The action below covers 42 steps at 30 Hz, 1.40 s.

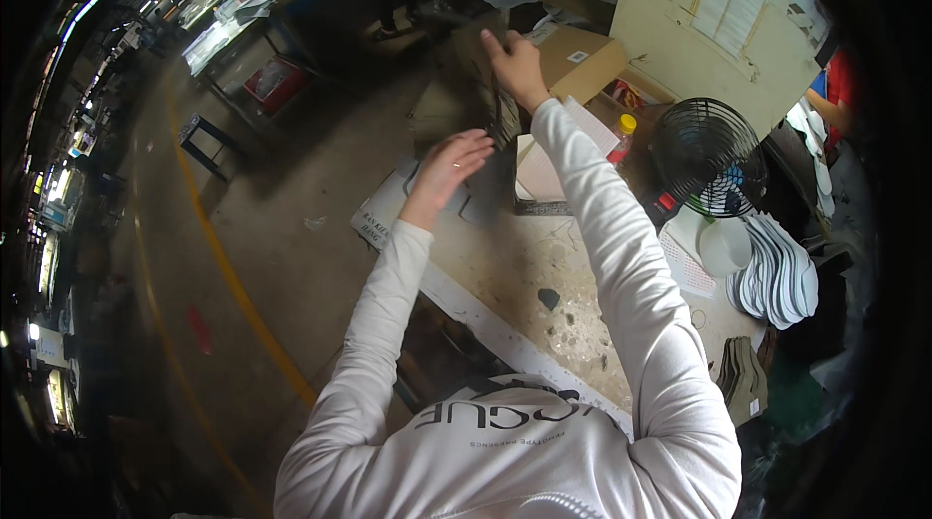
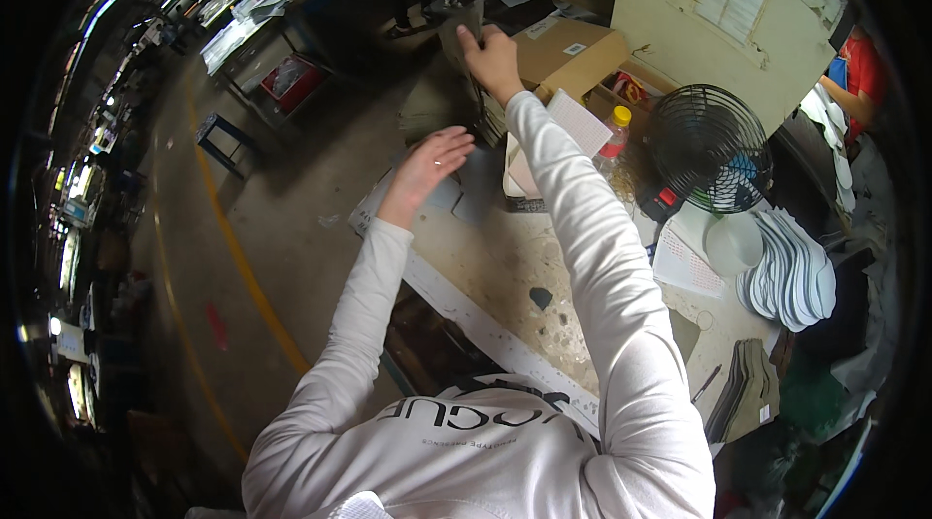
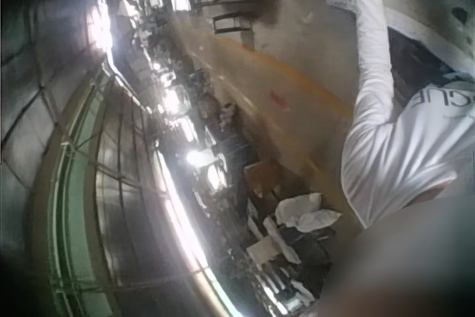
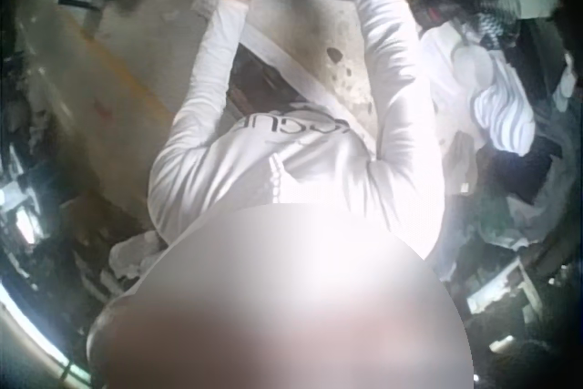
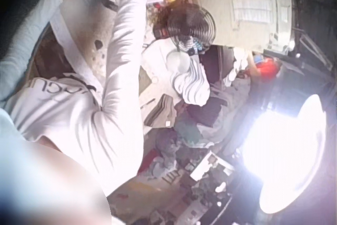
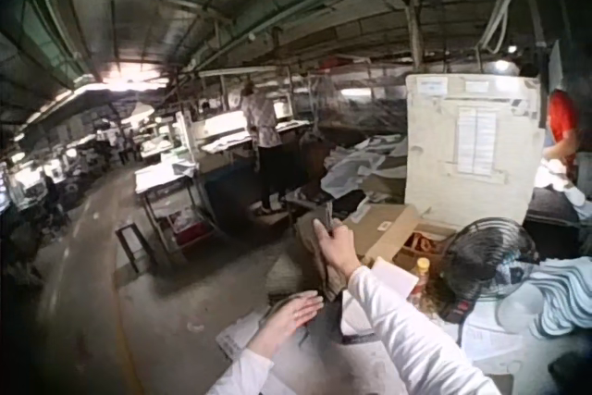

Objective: The person folds multiple olive-green fabric pieces on a worktable, aligning edges and stacking them into neat piles. They occasionally use a pen to mark the fabric and handle paper templates and other items on the table.

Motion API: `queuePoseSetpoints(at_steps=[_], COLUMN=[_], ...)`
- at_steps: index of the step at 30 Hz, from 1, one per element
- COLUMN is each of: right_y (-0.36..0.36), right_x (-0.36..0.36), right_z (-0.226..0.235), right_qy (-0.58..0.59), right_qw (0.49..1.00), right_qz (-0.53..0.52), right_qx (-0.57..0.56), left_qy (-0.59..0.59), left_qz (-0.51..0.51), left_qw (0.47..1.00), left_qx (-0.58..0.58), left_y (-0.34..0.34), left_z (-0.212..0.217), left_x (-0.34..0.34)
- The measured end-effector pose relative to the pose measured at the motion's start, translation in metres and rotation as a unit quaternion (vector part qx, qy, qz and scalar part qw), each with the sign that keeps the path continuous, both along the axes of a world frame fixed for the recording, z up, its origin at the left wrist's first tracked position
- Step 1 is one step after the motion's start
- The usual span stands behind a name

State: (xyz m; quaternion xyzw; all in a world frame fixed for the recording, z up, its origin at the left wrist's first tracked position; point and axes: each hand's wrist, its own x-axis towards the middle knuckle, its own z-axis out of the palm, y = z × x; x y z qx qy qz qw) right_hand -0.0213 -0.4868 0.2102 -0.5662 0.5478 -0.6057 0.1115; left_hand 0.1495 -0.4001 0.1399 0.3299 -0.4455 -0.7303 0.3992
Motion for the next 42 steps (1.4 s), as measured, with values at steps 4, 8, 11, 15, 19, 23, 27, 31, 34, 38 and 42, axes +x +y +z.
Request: queuePoseSetpoints(at_steps=[4,8,11,15,19,23,27,31,34,38,42], right_y=[0.079,0.18,0.243,0.309,0.354,0.405,0.465,0.518,0.53,0.541,0.549], right_x=[-0.008,-0.016,-0.022,-0.052,-0.091,-0.113,-0.137,-0.16,-0.171,-0.181,-0.179], right_z=[0.031,0.013,-0.021,-0.062,-0.09,-0.108,-0.119,-0.153,-0.183,-0.19,-0.172], right_qy=[-0.328,-0.449,-0.49,-0.448,-0.339,-0.151,-0.059,-0.137,-0.115,-0.064,0.093], right_qw=[0.937,0.88,0.863,0.882,0.928,0.954,0.952,0.909,0.891,0.878,0.862], right_qz=[0.102,0.147,0.111,0.073,0.019,-0.168,-0.279,-0.347,-0.352,-0.334,-0.281], right_qx=[0.063,0.04,0.049,0.129,0.152,0.195,0.112,0.184,0.263,0.337,0.411], left_qy=[0.187,0.397,0.446,0.388,0.333,0.291,0.288,0.229,0.124,0.122,-0.003], left_qz=[-0.104,-0.025,0.016,0.032,-0.063,-0.162,-0.202,-0.252,-0.246,-0.254,-0.165], left_qw=[0.977,0.913,0.893,0.915,0.927,0.936,0.911,0.898,0.919,0.918,0.984], left_qx=[-0.023,-0.09,0.054,0.108,0.16,0.116,0.214,0.278,0.282,0.28,0.065], left_y=[0.049,0.098,0.12,0.133,0.157,0.203,0.234,0.251,0.252,0.242,0.213], left_z=[-0.003,0.0,0.0,-0.009,-0.021,-0.03,-0.05,-0.096,-0.131,-0.145,-0.126], left_x=[-0.065,-0.112,-0.112,-0.115,-0.136,-0.169,-0.2,-0.232,-0.241,-0.234,-0.213])
